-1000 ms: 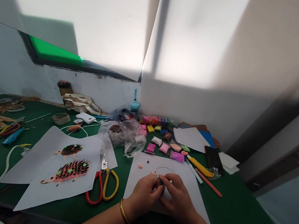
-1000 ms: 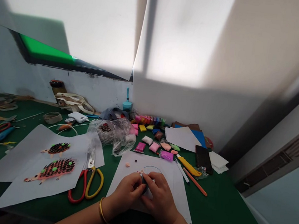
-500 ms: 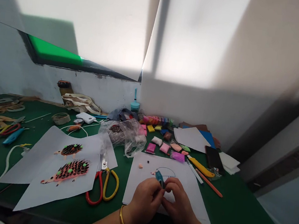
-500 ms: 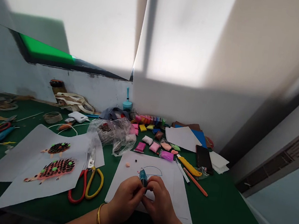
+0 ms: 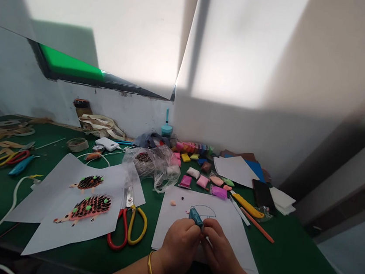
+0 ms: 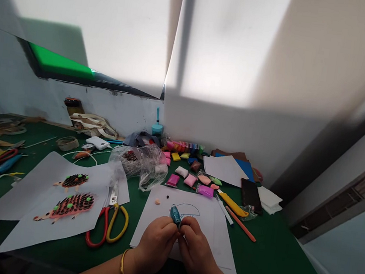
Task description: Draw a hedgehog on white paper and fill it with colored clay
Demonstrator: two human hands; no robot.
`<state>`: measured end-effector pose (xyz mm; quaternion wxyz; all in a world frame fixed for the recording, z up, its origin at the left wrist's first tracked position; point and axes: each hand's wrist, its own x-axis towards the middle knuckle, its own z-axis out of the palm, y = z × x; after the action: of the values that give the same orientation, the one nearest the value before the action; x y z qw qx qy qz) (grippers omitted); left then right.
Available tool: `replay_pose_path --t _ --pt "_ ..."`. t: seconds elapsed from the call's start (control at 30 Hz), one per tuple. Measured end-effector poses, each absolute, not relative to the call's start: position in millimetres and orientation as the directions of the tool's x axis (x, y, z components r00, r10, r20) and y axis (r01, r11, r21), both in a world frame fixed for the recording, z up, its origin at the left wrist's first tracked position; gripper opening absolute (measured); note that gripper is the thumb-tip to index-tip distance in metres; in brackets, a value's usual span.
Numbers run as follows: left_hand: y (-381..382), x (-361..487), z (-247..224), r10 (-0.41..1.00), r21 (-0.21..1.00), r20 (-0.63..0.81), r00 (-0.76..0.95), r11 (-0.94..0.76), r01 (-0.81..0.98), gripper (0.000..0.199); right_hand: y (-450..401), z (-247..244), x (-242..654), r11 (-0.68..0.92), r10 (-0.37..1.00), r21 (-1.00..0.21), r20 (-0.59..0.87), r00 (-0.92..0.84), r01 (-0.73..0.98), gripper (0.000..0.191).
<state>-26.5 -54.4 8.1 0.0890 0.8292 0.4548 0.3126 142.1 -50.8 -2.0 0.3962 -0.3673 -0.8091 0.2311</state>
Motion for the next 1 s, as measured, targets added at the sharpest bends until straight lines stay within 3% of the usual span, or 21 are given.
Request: replay_pose_path --t 0.23,0.5,0.63,0.83,1.0 --pt "-54.6 -23.2 0.8 0.767 0.306 0.462 0.445 -0.609 0.732 0.018 -50.1 -7.4 141.6 0.657 0.750 -0.551 0.545 -0.375 0.514 0.014" --pt "-52.7 -17.6 -2.8 0.691 0.238 0.569 0.446 -0.658 0.715 0.017 -49.2 -7.2 143.9 0.645 0.758 -0.611 0.587 -0.284 0.459 0.016" --pt "-54.5 -18.4 5.1 0.710 0.311 0.589 0.387 -0.641 0.702 0.018 -45.4 -7.6 148.2 0.624 0.771 -0.642 0.597 -0.221 0.446 0.017" --pt "-55.5 -23.1 17.1 0.803 0.514 0.487 0.345 -0.582 0.630 0.013 -49.2 -6.1 145.6 0.687 0.726 -0.622 0.605 -0.325 0.376 0.011" --pt "-51.2 -21.8 18.6 0.832 0.524 0.425 0.357 -0.548 0.652 0.016 -49.6 -4.6 146.0 0.661 0.744 -0.615 0.611 -0.269 0.431 0.014"
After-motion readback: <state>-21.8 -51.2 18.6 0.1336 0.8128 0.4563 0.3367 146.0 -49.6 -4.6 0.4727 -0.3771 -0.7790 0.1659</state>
